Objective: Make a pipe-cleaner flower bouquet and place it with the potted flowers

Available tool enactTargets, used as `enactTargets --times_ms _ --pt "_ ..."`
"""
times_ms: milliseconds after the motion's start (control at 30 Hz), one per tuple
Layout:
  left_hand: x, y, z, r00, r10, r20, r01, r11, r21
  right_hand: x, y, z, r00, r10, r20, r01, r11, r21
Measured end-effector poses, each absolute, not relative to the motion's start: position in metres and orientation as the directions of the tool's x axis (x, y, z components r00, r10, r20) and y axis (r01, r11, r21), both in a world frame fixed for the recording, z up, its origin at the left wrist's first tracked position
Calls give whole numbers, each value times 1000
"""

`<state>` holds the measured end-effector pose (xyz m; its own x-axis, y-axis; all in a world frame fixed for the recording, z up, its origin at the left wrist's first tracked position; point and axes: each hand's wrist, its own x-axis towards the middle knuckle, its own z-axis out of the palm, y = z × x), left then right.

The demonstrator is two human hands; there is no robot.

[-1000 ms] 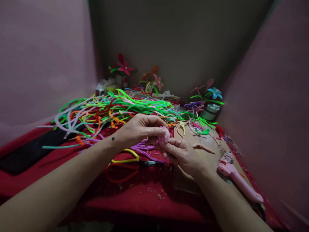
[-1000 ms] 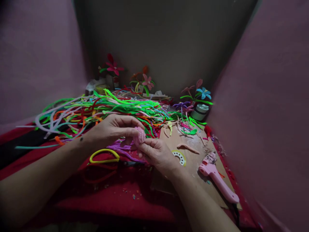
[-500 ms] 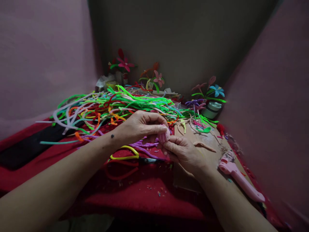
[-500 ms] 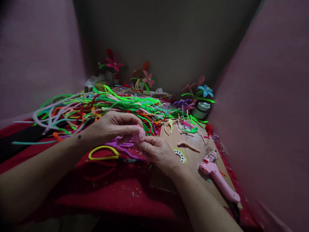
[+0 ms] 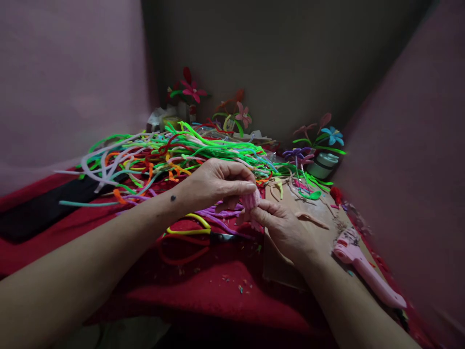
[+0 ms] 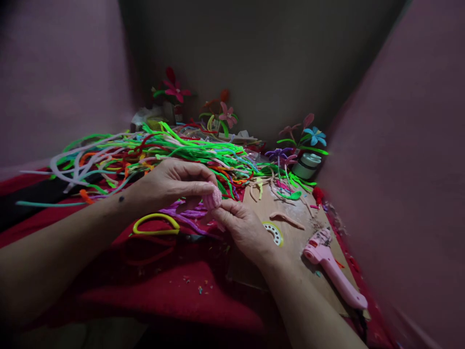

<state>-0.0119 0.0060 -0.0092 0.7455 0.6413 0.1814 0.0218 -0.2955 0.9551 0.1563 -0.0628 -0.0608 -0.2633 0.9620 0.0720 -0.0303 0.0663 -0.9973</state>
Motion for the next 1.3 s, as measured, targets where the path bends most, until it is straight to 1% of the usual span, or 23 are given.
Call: enactTargets --times_ms 67,200,333,433,533,600,700,800,900,1000,1133,1200,1300 --pt "-11 6 -10 731 656 186 19 -292 956 155 -63 -61 -266 960 84 -33 78 -996" --pt "-7 6 -14 713 674 193 17 -292 956 153 -61 -66 -232 971 63 -13 62 -998" --pt "-6 7 -18 694 689 211 6 -298 955 153 -59 -71 -181 983 30 -57 20 -998" --pt "-6 7 -19 698 679 227 -12 -306 952 152 -59 -72 -141 989 50 -40 45 -998" --pt "-5 6 -20 687 690 227 -25 -290 957 150 -64 -69 -98 987 130 126 142 -982" --pt "-5 5 -20 672 706 226 -37 -273 961 149 -68 -67 -102 975 198 266 218 -939" --pt "-4 4 -20 657 718 230 -58 -255 965 148 -72 -64 -122 952 282 454 306 -837" --pt "-4 3 -20 660 714 235 -66 -257 964 149 -72 -64 -125 919 373 615 367 -698" --pt "-3 3 -22 654 718 237 -63 -261 963 152 -68 -68 -130 886 445 699 400 -593" --pt "-2 3 -24 639 731 239 -70 -255 964 154 -65 -72 -143 858 494 726 430 -537" --pt "-2 3 -24 636 733 241 -76 -252 965 155 -64 -73 -129 835 535 708 455 -540" --pt "-2 2 -23 636 733 241 -74 -253 965 155 -65 -73 -116 845 522 678 451 -581" --pt "-2 3 -23 632 737 240 -62 -261 963 155 -65 -73 -93 882 461 603 419 -679"
